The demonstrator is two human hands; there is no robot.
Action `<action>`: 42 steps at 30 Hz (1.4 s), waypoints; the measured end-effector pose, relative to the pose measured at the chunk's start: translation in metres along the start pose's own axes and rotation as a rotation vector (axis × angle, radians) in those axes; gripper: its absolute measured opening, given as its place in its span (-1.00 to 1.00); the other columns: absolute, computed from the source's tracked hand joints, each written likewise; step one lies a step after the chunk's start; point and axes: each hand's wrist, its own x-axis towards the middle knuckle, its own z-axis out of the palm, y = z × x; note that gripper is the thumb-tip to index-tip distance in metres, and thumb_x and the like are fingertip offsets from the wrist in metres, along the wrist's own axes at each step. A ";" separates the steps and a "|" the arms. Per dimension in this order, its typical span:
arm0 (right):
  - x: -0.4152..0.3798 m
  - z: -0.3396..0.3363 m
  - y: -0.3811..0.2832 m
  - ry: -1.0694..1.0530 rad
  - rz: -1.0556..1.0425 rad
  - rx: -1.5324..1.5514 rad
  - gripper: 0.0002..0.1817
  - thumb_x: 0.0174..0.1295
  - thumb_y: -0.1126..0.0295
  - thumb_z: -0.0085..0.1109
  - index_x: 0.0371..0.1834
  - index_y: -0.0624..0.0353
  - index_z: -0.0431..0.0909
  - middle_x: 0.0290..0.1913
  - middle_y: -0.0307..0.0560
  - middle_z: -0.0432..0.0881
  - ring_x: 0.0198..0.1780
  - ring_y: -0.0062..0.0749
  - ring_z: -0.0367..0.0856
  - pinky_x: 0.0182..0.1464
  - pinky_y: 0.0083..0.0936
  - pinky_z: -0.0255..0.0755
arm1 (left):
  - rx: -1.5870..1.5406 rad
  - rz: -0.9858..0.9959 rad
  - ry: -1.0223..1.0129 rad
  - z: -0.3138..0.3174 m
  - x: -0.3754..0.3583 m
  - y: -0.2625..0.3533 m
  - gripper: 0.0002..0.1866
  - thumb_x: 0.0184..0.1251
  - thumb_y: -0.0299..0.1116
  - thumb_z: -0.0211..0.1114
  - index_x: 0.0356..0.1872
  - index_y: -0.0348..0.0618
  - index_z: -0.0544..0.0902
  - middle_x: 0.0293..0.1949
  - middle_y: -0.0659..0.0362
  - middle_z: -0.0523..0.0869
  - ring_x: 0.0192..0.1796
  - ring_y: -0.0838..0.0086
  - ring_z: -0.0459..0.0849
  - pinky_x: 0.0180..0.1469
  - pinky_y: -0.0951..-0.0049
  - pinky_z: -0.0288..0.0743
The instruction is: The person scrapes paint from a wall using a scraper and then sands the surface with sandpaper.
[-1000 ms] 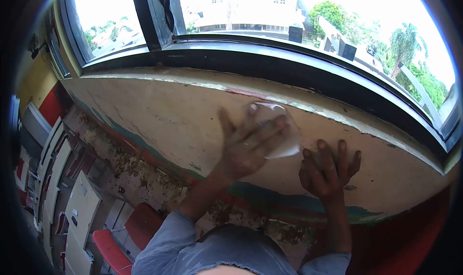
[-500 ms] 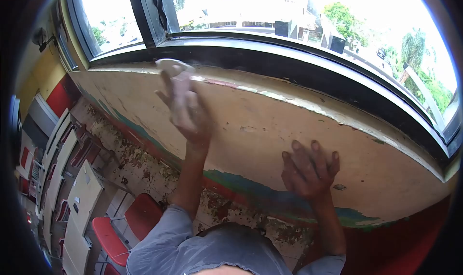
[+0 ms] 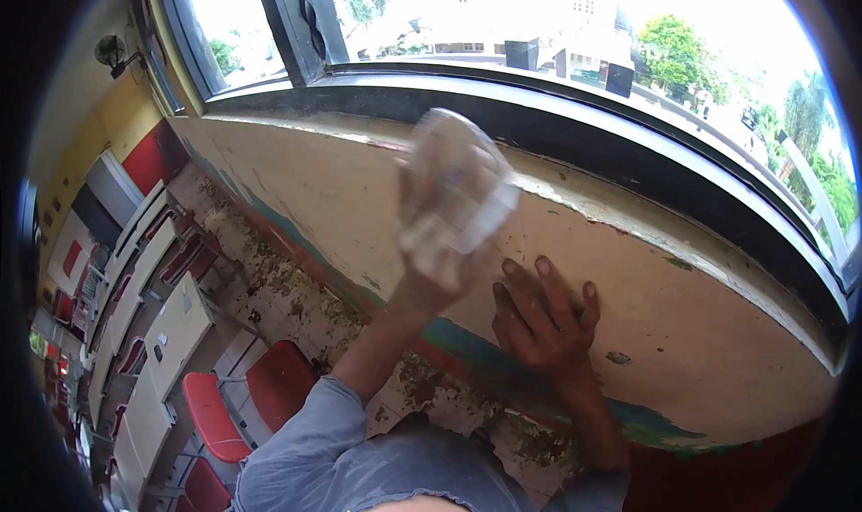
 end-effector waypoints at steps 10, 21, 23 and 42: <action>0.002 0.005 -0.008 0.014 0.010 0.020 -0.89 0.04 0.29 0.10 -0.41 -0.16 0.63 0.01 -0.41 0.62 0.20 -0.33 0.45 0.40 -0.05 -0.21 | -0.055 -0.174 -0.040 -0.010 0.005 -0.026 -0.67 0.27 -0.36 0.12 -0.03 -0.36 0.58 0.11 -0.04 0.55 0.18 0.12 0.50 0.37 -0.16 -0.16; 0.009 0.010 -0.019 0.066 0.061 -0.057 -0.83 -0.01 0.34 0.13 -0.32 -0.07 0.64 -0.02 -0.29 0.62 0.19 -0.24 0.47 0.38 -0.06 -0.13 | 0.065 -0.280 -0.181 -0.036 0.014 -0.074 -0.69 0.31 -0.37 0.05 -0.01 -0.26 0.60 0.02 0.00 0.62 0.17 0.19 0.51 0.38 -0.11 -0.13; 0.003 0.005 -0.030 0.057 0.106 -0.094 -0.79 -0.01 0.36 0.13 -0.27 -0.03 0.63 0.02 -0.19 0.59 0.23 -0.18 0.42 0.38 -0.06 -0.11 | -0.101 -0.296 -0.335 -0.046 -0.002 -0.061 -0.71 0.30 -0.42 0.04 -0.02 -0.22 0.61 -0.02 0.00 0.65 0.12 0.15 0.56 0.37 -0.15 -0.09; 0.027 0.037 -0.073 0.227 0.585 -0.306 -0.41 0.16 0.25 0.02 0.26 0.29 0.27 0.38 0.33 0.03 0.45 0.17 -0.12 0.38 0.05 -0.27 | -0.376 -0.009 -0.456 -0.034 -0.119 -0.149 -0.57 0.31 -0.37 0.02 0.21 -0.03 0.45 0.29 0.10 0.40 0.40 0.10 0.19 0.38 -0.19 -0.26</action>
